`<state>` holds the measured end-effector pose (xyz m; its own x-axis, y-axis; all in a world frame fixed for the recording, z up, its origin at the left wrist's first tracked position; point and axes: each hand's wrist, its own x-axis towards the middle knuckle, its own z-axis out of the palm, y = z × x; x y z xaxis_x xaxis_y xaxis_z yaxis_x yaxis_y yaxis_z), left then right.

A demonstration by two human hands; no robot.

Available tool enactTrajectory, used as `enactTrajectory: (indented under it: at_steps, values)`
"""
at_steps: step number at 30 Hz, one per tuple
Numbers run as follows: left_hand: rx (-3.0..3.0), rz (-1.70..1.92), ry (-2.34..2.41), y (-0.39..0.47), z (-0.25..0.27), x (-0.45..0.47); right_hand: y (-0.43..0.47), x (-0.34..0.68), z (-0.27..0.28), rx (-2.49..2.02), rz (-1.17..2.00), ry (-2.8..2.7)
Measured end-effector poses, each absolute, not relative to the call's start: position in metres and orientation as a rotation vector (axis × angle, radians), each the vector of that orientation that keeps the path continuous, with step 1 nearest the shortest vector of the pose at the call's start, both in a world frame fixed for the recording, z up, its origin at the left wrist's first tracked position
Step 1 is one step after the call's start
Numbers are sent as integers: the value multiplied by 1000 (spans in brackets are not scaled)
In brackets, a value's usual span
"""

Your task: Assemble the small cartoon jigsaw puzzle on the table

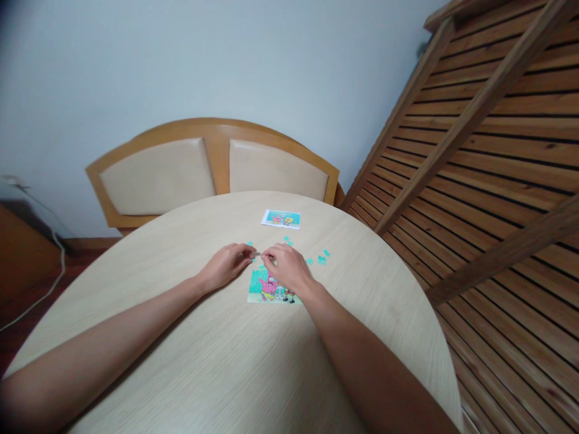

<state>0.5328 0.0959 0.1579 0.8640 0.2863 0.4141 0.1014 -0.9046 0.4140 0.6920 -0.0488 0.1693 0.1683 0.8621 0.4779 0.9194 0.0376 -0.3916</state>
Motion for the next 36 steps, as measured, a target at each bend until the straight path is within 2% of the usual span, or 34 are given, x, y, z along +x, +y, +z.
enactTrajectory:
  at_steps: [18,28,36]
  values:
    - [2340,623,141,100,151,535,-47,681,167,-1871,-40,-1762]
    - [2543,681,237,97,152,532,-45,679,164,-1874,-11,-1733]
    - [2355,588,130,96,156,532,-43,674,165,-1841,43,-1635]
